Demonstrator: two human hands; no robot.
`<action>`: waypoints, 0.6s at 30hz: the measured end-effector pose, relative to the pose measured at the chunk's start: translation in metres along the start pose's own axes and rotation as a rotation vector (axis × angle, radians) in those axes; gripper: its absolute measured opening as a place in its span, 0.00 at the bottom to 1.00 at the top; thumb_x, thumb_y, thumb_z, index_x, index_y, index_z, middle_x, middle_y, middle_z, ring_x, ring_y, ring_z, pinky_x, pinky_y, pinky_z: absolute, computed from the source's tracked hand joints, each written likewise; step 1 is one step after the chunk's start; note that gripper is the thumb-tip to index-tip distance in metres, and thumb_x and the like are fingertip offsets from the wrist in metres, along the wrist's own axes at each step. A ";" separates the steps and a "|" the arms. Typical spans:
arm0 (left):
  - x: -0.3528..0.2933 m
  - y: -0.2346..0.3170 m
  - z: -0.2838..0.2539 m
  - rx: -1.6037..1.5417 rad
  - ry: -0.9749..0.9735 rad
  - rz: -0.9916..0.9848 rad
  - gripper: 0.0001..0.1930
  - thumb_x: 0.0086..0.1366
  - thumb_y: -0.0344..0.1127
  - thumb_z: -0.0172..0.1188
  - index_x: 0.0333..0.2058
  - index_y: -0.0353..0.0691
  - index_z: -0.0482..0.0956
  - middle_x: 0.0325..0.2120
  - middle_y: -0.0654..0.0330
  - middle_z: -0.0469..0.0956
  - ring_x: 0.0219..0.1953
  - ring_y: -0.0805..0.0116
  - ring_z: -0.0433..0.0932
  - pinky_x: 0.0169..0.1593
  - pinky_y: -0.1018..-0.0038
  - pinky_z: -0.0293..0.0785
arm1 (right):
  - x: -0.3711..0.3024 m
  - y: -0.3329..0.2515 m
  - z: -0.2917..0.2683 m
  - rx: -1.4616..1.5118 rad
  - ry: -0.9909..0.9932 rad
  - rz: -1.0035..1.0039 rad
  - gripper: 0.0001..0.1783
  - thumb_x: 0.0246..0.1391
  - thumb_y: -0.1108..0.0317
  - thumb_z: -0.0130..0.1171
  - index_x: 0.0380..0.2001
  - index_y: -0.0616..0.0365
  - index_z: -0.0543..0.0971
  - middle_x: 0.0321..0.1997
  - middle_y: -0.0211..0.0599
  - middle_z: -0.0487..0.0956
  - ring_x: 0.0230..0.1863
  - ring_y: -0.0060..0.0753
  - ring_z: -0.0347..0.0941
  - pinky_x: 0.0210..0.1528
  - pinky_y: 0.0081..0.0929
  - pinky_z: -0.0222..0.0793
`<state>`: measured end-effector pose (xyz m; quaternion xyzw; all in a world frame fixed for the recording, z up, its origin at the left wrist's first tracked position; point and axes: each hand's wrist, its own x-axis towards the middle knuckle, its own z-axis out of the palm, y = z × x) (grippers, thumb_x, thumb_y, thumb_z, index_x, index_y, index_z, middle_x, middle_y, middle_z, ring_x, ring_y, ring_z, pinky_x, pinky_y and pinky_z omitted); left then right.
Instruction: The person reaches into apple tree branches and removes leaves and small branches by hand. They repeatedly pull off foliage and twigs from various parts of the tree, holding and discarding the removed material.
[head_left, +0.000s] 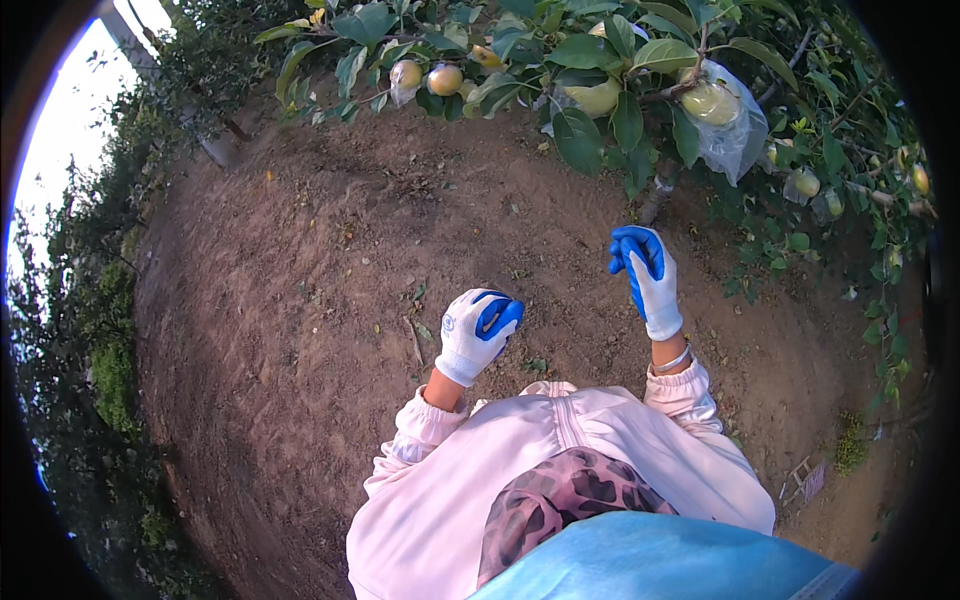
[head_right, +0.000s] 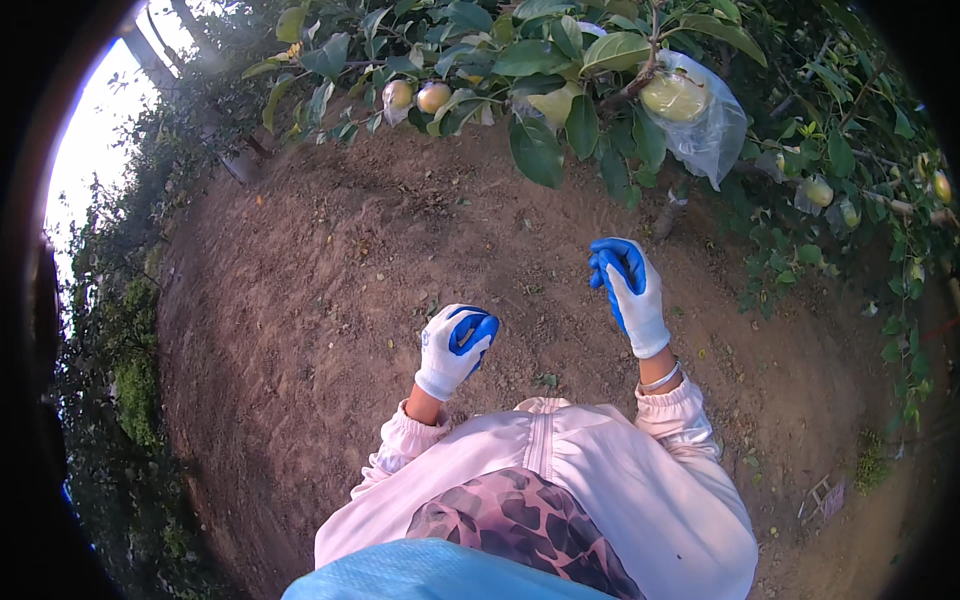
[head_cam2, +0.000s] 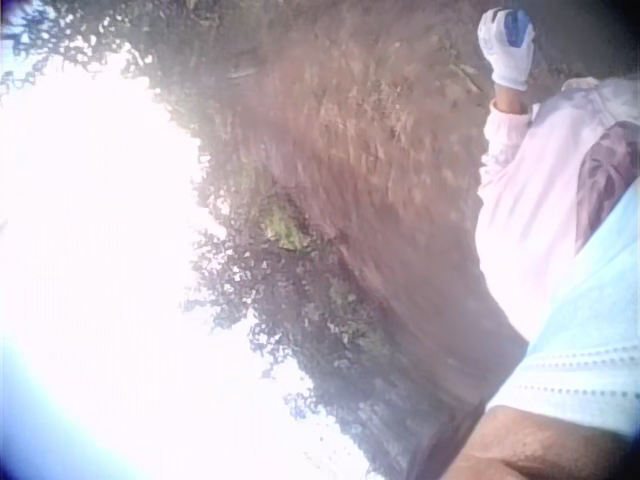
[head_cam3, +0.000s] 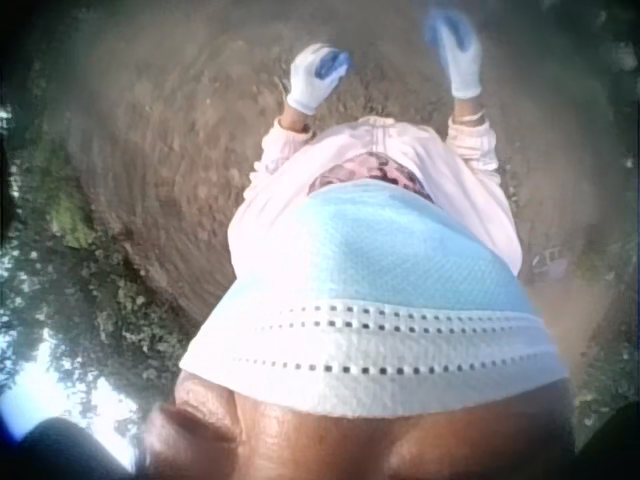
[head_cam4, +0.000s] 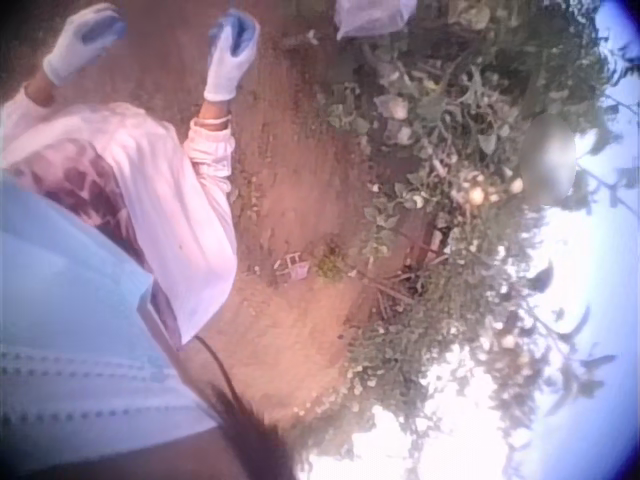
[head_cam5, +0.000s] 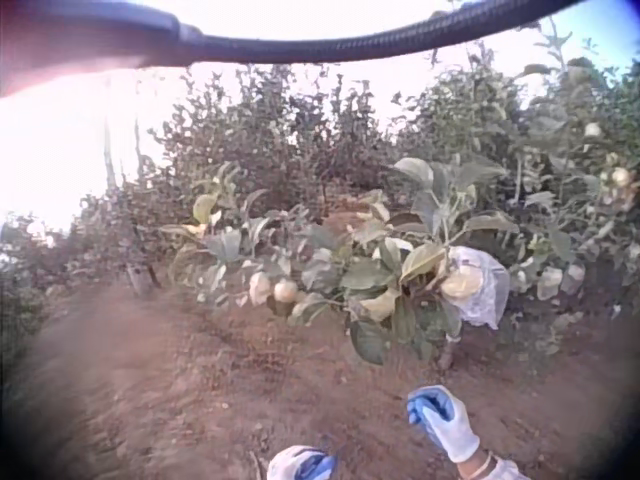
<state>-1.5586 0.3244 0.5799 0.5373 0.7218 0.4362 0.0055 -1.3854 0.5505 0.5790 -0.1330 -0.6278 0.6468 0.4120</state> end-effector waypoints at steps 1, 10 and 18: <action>-0.003 -0.002 -0.003 0.017 0.003 -0.008 0.14 0.49 0.35 0.67 0.35 0.37 0.80 0.34 0.51 0.79 0.37 0.51 0.78 0.42 0.64 0.74 | 0.002 0.003 0.004 -0.001 -0.003 0.014 0.11 0.61 0.74 0.52 0.46 0.63 0.73 0.39 0.35 0.77 0.33 0.21 0.72 0.38 0.21 0.71; -0.015 -0.004 -0.031 -0.074 0.055 -0.107 0.17 0.54 0.33 0.63 0.44 0.37 0.80 0.38 0.52 0.81 0.40 0.55 0.80 0.46 0.67 0.74 | 0.017 0.020 0.055 0.137 -0.172 0.077 0.12 0.61 0.74 0.52 0.47 0.62 0.73 0.41 0.34 0.77 0.36 0.20 0.73 0.39 0.20 0.71; -0.015 -0.057 -0.058 -0.143 0.030 -0.011 0.17 0.55 0.32 0.63 0.44 0.38 0.80 0.37 0.52 0.81 0.38 0.55 0.80 0.44 0.68 0.74 | 0.042 -0.008 0.120 -0.018 -0.196 -0.124 0.15 0.60 0.77 0.51 0.50 0.63 0.72 0.47 0.35 0.76 0.43 0.21 0.73 0.43 0.21 0.73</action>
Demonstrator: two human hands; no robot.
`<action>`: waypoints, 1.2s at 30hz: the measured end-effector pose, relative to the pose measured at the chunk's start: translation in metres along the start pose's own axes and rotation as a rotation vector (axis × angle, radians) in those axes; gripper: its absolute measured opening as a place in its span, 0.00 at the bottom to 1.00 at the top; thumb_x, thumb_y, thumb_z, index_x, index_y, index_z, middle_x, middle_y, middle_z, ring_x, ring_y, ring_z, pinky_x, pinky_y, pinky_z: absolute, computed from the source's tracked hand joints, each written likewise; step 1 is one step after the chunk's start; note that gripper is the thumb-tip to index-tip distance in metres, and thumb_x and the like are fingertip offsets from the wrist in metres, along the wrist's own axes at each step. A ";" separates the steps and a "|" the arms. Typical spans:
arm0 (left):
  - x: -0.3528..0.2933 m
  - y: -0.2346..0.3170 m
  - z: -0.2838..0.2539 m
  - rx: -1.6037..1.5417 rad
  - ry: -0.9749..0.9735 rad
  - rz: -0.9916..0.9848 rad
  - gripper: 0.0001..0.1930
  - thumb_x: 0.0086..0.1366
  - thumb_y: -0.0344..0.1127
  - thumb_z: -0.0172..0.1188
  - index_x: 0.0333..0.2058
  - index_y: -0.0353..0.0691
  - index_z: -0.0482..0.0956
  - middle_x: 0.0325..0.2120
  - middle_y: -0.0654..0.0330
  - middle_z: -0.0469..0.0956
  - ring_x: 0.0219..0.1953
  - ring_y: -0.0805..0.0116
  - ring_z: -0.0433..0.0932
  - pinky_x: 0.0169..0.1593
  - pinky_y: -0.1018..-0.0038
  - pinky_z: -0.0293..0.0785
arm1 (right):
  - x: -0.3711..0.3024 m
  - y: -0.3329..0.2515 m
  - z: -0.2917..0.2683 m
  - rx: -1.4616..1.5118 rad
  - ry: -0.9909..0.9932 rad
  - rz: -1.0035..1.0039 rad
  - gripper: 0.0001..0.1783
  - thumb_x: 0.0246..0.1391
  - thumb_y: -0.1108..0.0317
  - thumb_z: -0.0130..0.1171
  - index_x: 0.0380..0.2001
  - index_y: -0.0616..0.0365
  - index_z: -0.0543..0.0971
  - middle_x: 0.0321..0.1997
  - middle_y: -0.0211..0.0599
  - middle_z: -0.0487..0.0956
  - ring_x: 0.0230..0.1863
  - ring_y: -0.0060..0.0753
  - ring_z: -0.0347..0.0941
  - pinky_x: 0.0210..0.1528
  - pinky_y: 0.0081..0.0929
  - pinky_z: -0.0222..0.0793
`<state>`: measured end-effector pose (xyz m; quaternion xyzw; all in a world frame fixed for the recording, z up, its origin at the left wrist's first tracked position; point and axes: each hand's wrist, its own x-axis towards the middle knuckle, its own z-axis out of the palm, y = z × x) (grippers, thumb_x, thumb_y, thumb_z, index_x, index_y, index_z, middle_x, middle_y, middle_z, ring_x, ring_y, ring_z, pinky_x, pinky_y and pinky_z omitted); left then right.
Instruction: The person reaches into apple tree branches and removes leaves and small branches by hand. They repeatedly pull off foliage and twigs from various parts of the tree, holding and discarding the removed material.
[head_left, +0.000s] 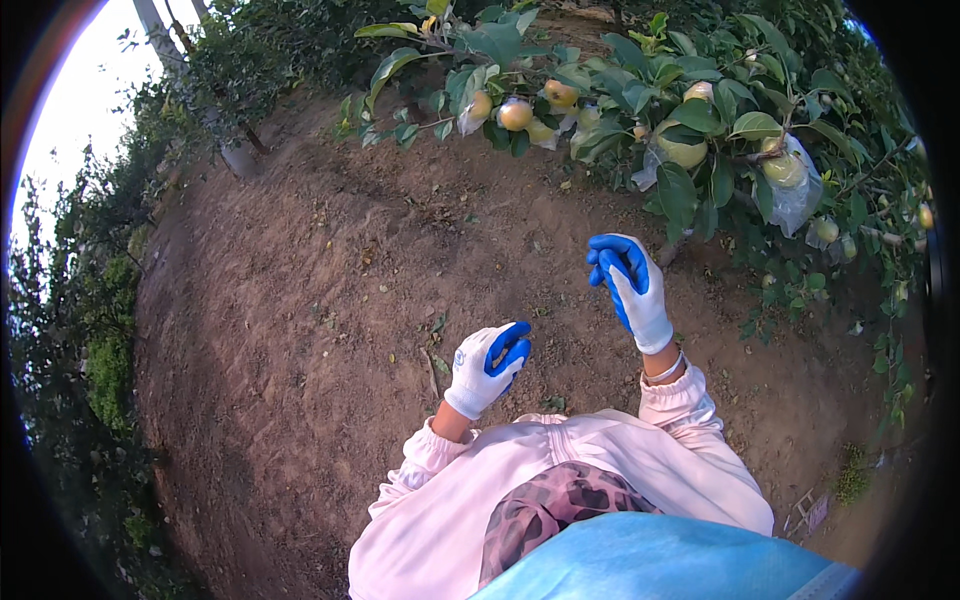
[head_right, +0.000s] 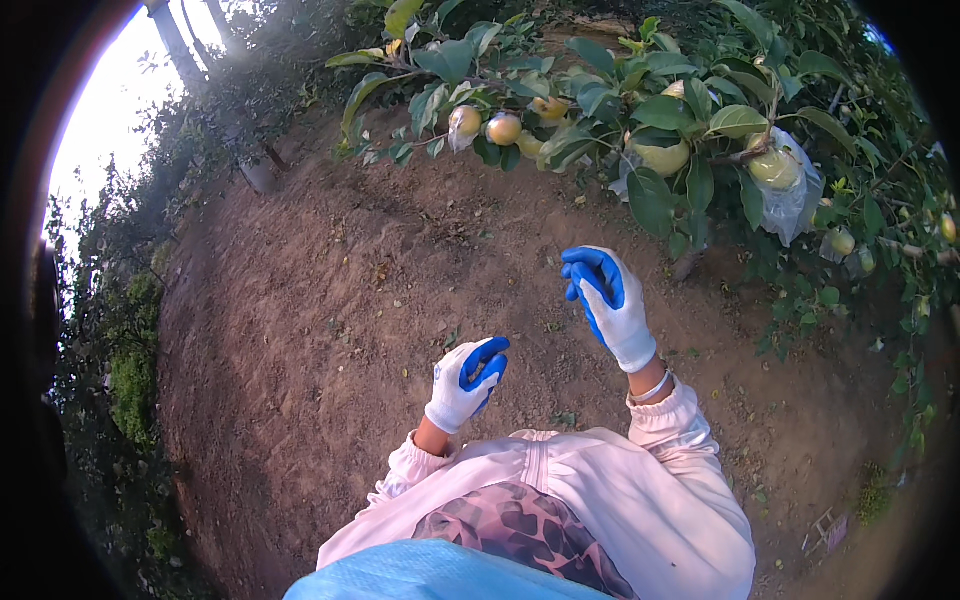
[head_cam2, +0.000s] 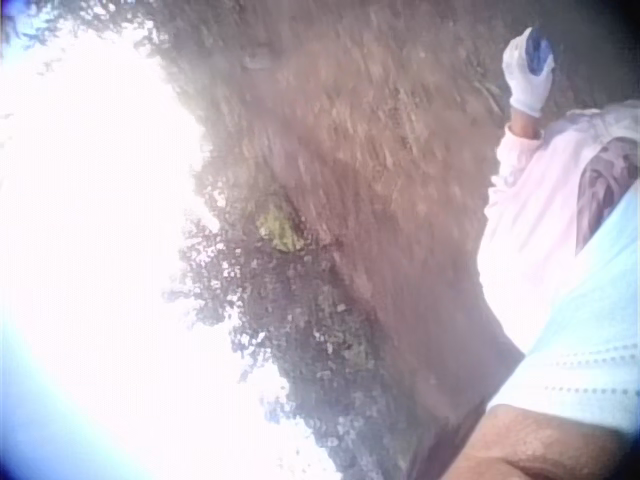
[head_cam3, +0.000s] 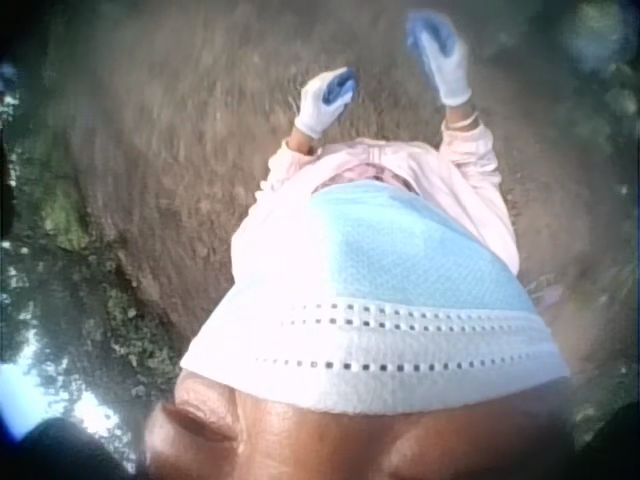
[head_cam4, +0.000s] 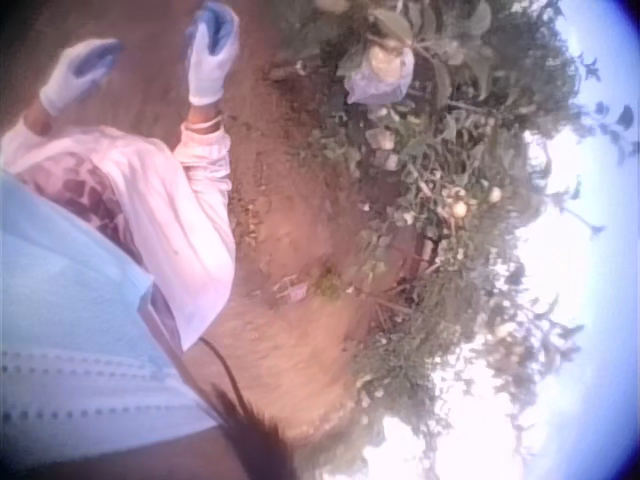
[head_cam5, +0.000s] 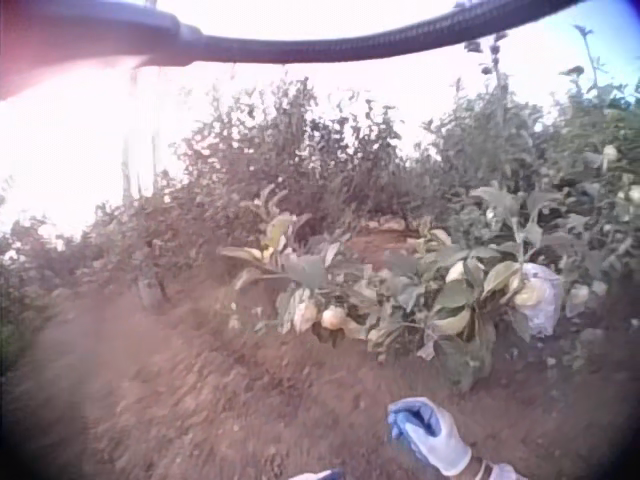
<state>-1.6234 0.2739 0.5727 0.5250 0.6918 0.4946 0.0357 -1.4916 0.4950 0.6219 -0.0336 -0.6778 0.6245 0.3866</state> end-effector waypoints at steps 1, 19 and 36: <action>0.002 -0.007 -0.009 -0.002 -0.026 0.021 0.17 0.55 0.32 0.63 0.44 0.38 0.80 0.36 0.52 0.81 0.38 0.55 0.80 0.43 0.67 0.74 | 0.009 -0.008 0.012 -0.045 0.006 -0.059 0.16 0.59 0.77 0.51 0.51 0.64 0.72 0.47 0.35 0.76 0.43 0.21 0.73 0.44 0.21 0.73; 0.000 -0.176 -0.185 -0.119 -0.049 0.050 0.17 0.51 0.22 0.60 0.43 0.36 0.80 0.35 0.54 0.80 0.37 0.64 0.80 0.45 0.74 0.73 | 0.202 -0.059 0.154 -1.167 0.408 -0.417 0.43 0.51 0.56 0.62 0.66 0.49 0.54 0.57 0.47 0.72 0.53 0.49 0.73 0.54 0.39 0.69; 0.066 -0.149 -0.157 -0.248 -0.144 0.122 0.19 0.49 0.27 0.64 0.43 0.39 0.80 0.35 0.52 0.80 0.37 0.55 0.79 0.44 0.68 0.73 | 0.172 -0.017 0.151 -1.059 0.395 -0.467 0.15 0.50 0.67 0.64 0.42 0.52 0.74 0.34 0.40 0.81 0.36 0.41 0.79 0.37 0.31 0.74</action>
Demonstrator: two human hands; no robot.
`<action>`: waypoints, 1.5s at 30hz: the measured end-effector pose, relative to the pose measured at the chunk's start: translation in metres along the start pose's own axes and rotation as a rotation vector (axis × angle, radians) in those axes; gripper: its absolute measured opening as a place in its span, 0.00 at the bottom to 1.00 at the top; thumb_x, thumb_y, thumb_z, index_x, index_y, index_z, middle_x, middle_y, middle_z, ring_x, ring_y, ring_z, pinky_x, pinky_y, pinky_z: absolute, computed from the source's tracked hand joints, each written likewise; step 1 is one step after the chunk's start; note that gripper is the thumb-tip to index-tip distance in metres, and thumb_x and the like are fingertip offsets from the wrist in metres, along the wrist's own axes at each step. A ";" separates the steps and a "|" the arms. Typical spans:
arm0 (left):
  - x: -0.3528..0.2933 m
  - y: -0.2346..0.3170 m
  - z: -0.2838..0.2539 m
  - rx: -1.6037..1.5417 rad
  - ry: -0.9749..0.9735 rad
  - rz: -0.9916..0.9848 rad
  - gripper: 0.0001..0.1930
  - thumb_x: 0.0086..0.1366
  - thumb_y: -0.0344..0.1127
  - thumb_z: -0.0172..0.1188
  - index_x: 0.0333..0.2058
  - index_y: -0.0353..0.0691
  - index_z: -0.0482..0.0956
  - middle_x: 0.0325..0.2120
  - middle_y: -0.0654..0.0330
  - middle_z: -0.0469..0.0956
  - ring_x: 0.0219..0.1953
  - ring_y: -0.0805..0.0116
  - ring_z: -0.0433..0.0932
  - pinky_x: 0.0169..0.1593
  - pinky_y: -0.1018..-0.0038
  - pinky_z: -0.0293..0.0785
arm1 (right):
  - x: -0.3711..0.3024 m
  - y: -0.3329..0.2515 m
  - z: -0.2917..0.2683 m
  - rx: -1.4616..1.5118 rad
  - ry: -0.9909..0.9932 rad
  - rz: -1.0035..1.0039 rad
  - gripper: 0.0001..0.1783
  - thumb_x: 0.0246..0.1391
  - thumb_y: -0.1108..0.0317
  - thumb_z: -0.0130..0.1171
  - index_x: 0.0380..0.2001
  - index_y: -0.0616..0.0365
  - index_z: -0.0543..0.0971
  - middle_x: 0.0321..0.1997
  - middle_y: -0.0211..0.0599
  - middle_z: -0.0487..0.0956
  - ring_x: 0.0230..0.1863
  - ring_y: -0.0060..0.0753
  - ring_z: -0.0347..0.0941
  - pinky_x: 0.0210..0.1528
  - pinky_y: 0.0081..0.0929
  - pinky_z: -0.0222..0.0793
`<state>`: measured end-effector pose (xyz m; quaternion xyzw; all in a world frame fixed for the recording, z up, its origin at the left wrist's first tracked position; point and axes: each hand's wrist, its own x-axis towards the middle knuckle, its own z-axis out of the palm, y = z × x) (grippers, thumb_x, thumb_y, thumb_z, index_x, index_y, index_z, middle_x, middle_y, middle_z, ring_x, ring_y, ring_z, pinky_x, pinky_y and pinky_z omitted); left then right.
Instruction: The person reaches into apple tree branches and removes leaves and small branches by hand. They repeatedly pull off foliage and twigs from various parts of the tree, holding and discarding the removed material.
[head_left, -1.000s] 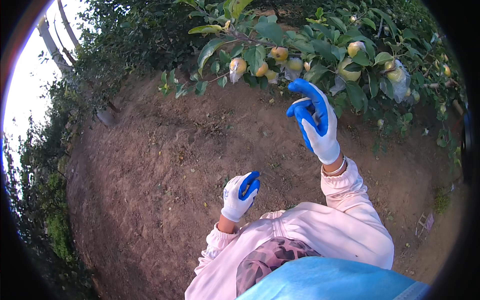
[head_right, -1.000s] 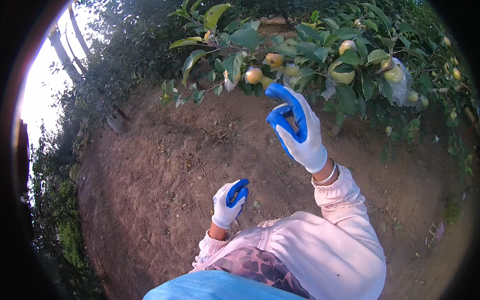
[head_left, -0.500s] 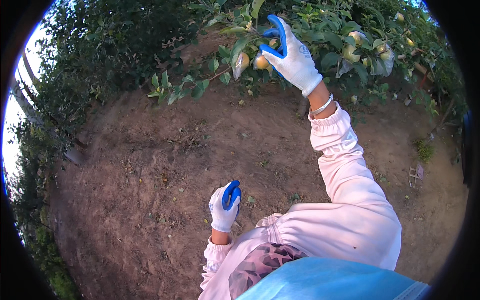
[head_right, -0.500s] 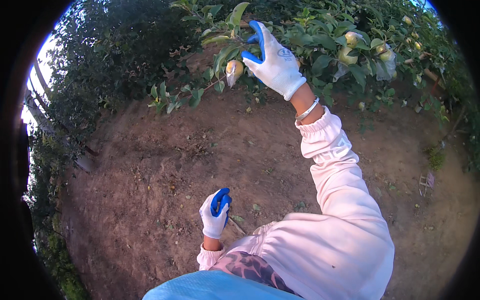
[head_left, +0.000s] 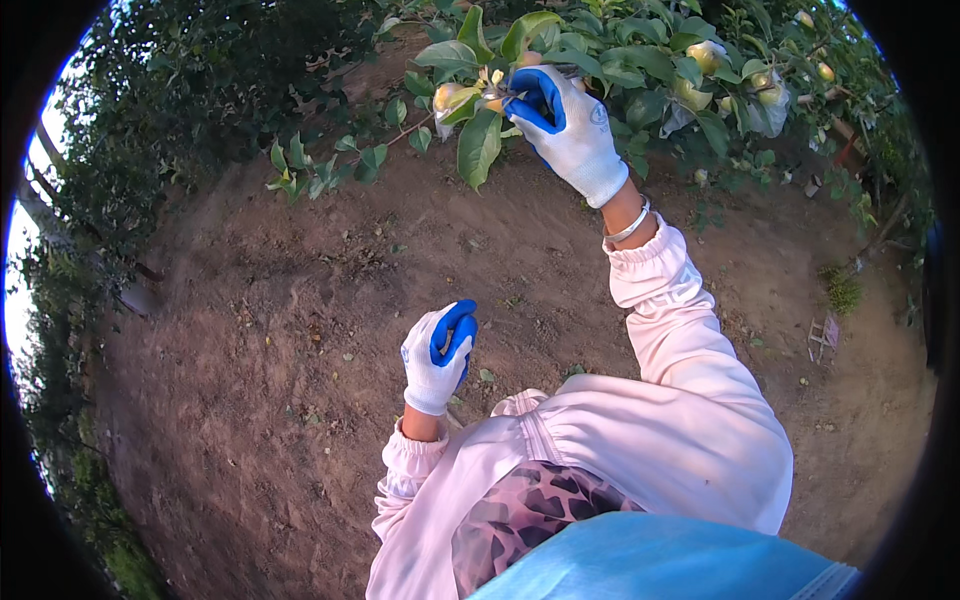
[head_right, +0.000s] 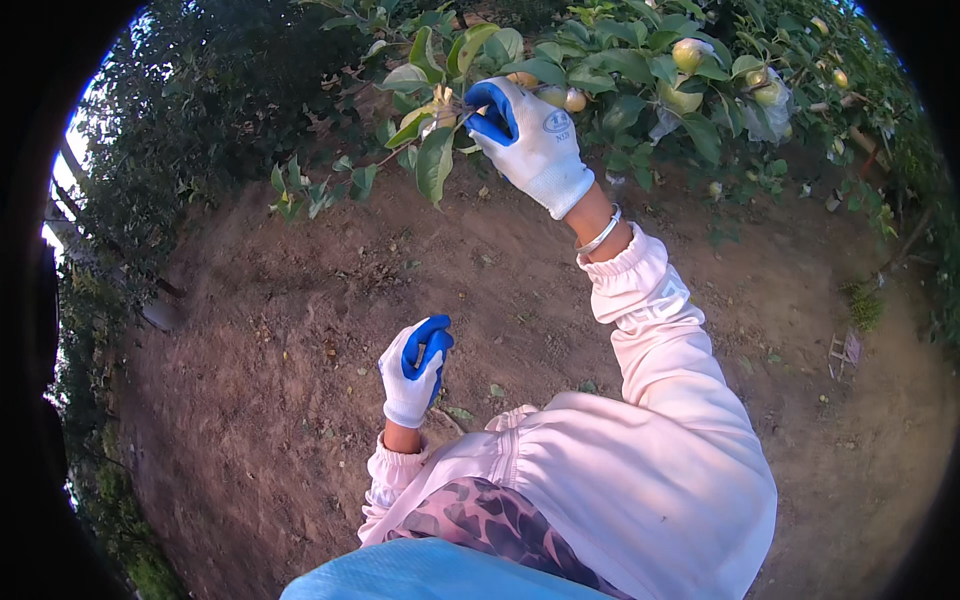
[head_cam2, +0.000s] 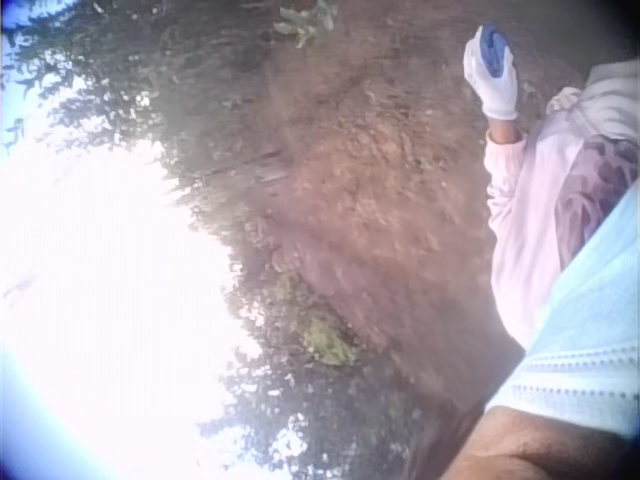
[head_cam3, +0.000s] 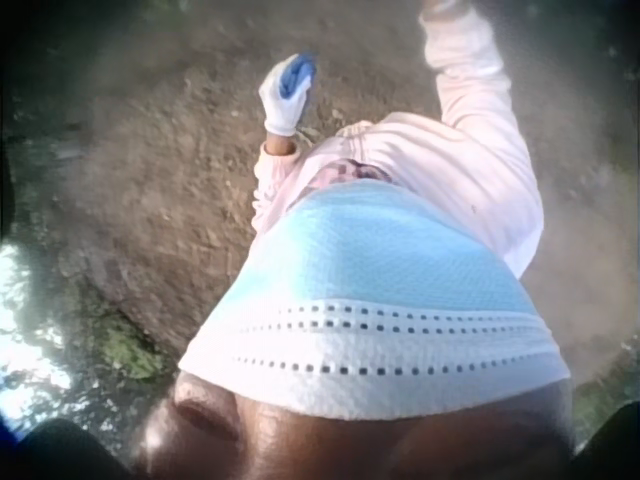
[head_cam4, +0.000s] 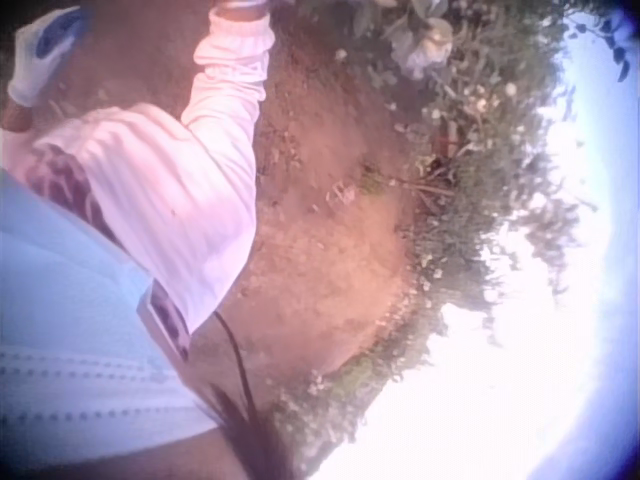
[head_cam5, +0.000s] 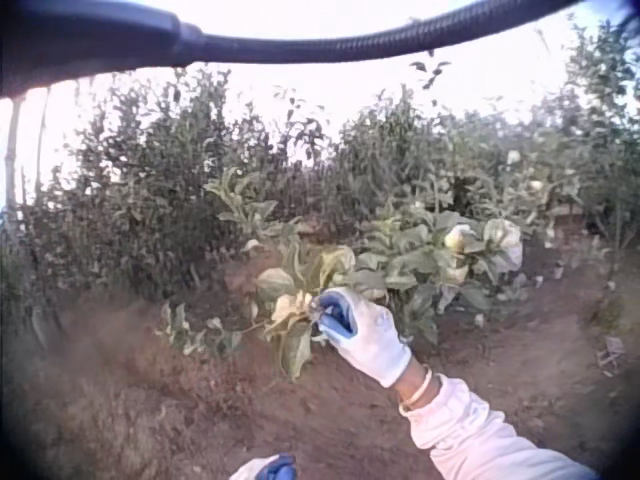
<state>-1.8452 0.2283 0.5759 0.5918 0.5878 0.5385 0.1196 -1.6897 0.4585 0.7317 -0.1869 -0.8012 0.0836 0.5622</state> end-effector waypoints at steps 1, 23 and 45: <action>0.003 0.000 0.006 -0.065 0.018 -0.020 0.19 0.49 0.27 0.64 0.43 0.38 0.80 0.35 0.52 0.80 0.37 0.56 0.79 0.45 0.68 0.73 | -0.005 0.003 -0.002 0.092 0.009 0.028 0.16 0.50 0.69 0.64 0.43 0.52 0.74 0.34 0.39 0.81 0.35 0.40 0.79 0.37 0.30 0.74; 0.141 0.076 0.029 -0.632 -0.022 -0.038 0.16 0.64 0.35 0.59 0.47 0.32 0.76 0.42 0.58 0.79 0.42 0.71 0.77 0.50 0.75 0.72 | -0.066 0.006 -0.035 0.105 -0.025 -0.032 0.22 0.46 0.72 0.66 0.46 0.56 0.73 0.39 0.46 0.78 0.37 0.53 0.76 0.36 0.38 0.72; 0.201 0.035 0.029 -0.772 -0.486 -0.081 0.15 0.59 0.31 0.65 0.44 0.34 0.77 0.36 0.62 0.80 0.37 0.73 0.78 0.44 0.75 0.75 | -0.079 0.001 -0.009 -0.193 0.002 0.021 0.29 0.42 0.70 0.69 0.50 0.56 0.71 0.43 0.47 0.78 0.39 0.54 0.76 0.40 0.40 0.72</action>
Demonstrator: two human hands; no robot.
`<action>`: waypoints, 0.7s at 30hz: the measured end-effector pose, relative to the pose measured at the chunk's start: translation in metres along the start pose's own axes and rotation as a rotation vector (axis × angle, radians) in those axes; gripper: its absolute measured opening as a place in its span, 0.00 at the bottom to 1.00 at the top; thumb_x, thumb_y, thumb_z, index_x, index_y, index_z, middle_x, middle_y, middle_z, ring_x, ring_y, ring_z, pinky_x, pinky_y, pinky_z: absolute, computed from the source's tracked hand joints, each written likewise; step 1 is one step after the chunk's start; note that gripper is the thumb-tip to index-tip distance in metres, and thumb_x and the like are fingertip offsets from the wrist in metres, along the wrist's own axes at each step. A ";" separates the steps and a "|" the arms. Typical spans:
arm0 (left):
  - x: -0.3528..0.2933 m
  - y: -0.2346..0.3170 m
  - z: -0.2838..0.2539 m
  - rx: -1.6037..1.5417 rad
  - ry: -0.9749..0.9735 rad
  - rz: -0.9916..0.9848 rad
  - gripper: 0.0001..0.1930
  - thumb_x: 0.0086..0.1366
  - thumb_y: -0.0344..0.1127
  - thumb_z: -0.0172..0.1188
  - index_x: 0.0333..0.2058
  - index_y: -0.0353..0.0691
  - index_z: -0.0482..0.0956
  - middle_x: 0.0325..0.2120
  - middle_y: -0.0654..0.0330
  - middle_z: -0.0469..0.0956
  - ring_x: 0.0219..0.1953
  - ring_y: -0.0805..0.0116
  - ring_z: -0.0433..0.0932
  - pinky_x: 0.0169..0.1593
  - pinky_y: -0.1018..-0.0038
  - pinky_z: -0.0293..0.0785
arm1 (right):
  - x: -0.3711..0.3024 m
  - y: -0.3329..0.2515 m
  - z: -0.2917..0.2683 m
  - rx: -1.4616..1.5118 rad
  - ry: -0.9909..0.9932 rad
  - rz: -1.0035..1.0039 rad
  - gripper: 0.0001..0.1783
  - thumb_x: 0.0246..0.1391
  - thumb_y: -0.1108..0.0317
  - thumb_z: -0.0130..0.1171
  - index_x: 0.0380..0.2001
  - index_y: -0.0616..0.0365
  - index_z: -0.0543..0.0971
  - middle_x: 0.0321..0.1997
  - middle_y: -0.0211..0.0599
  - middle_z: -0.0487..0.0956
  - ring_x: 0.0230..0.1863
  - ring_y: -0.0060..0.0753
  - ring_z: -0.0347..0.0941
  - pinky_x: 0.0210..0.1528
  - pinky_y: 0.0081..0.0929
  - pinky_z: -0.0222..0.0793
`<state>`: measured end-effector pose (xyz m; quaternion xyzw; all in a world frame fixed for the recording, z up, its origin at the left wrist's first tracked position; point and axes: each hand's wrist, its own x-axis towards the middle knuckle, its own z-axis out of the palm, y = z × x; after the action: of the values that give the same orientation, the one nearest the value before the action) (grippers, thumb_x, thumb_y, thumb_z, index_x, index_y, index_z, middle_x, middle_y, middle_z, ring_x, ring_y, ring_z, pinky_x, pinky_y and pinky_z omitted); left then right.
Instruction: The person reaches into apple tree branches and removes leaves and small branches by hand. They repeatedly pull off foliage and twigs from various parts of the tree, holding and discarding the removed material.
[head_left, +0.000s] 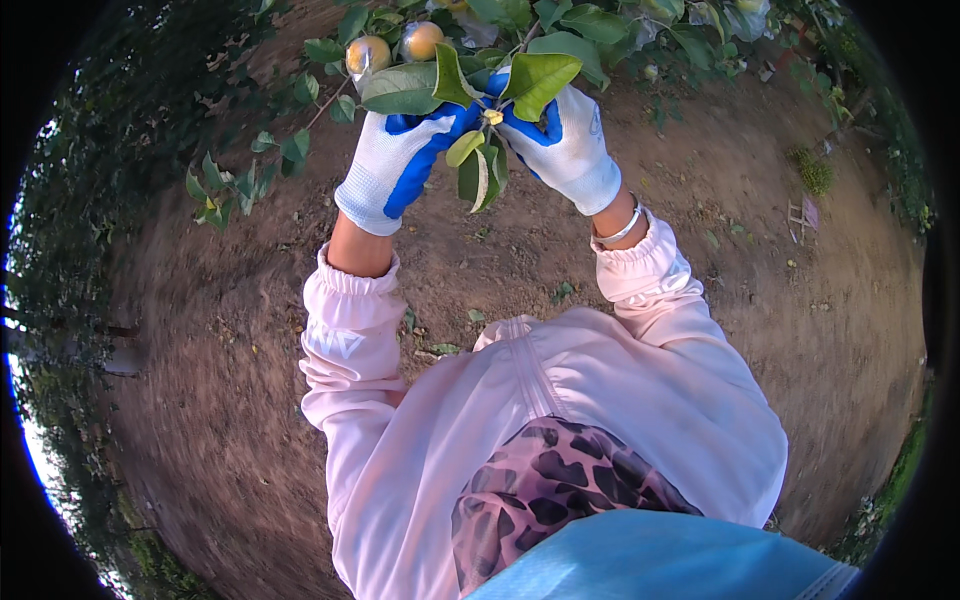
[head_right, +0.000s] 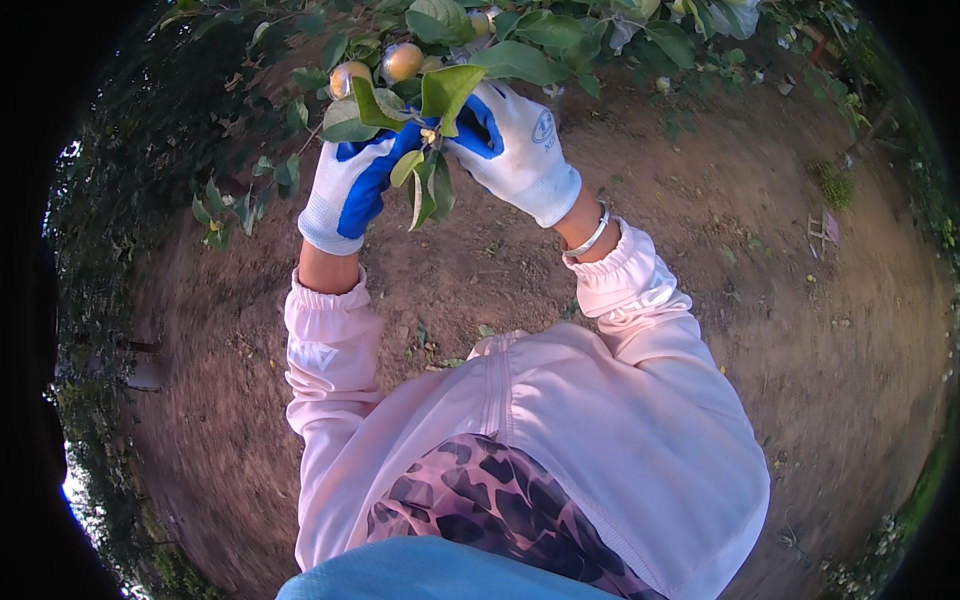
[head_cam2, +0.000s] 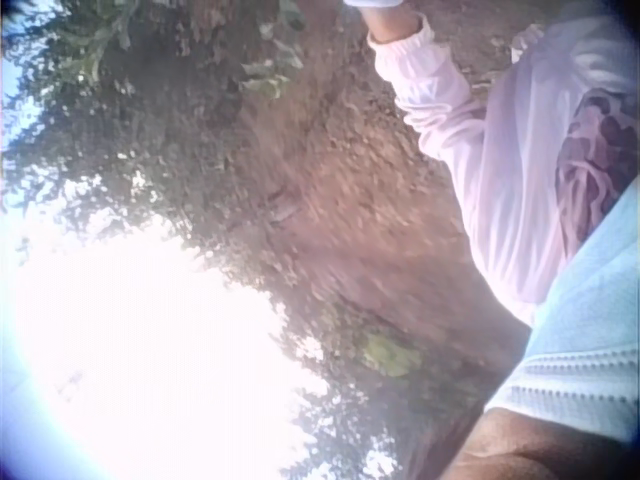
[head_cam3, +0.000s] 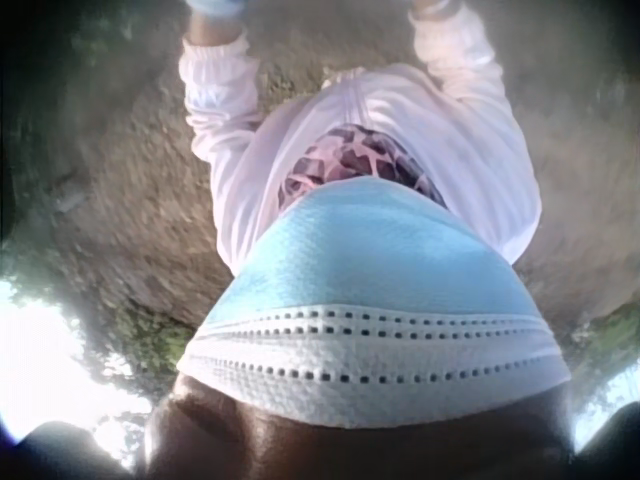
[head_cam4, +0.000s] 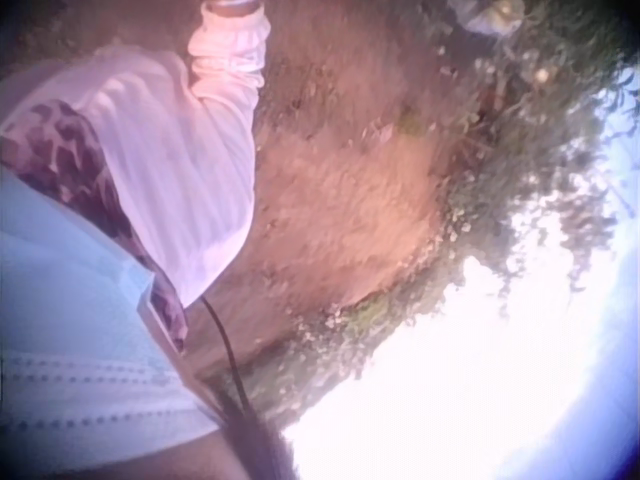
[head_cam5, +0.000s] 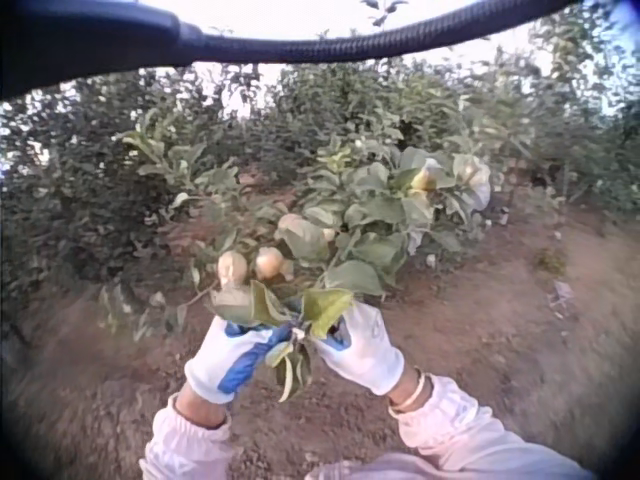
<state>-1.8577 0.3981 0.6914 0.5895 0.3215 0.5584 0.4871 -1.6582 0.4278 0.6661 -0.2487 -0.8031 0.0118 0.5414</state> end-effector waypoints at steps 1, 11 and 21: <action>0.001 -0.001 0.002 0.048 -0.035 -0.007 0.13 0.60 0.30 0.63 0.44 0.35 0.77 0.35 0.62 0.80 0.37 0.75 0.78 0.42 0.76 0.74 | 0.000 -0.001 0.000 0.006 0.009 0.004 0.29 0.42 0.71 0.68 0.50 0.56 0.71 0.42 0.47 0.78 0.39 0.54 0.76 0.39 0.40 0.72; 0.005 -0.024 0.008 0.277 -0.086 0.187 0.12 0.64 0.31 0.59 0.44 0.34 0.76 0.38 0.61 0.79 0.38 0.74 0.77 0.42 0.75 0.74 | -0.010 0.001 0.008 0.072 0.127 0.067 0.17 0.45 0.78 0.66 0.42 0.60 0.77 0.36 0.41 0.81 0.35 0.39 0.79 0.38 0.29 0.73; -0.015 -0.024 0.025 -0.254 0.121 0.202 0.15 0.64 0.33 0.59 0.47 0.32 0.73 0.41 0.60 0.78 0.40 0.74 0.75 0.46 0.76 0.72 | 0.003 0.000 0.016 0.105 0.171 0.066 0.18 0.46 0.77 0.67 0.42 0.61 0.77 0.37 0.40 0.81 0.36 0.36 0.80 0.40 0.29 0.74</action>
<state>-1.8321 0.3869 0.6667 0.5179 0.2162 0.6753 0.4786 -1.6732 0.4328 0.6626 -0.2464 -0.7434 0.0506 0.6197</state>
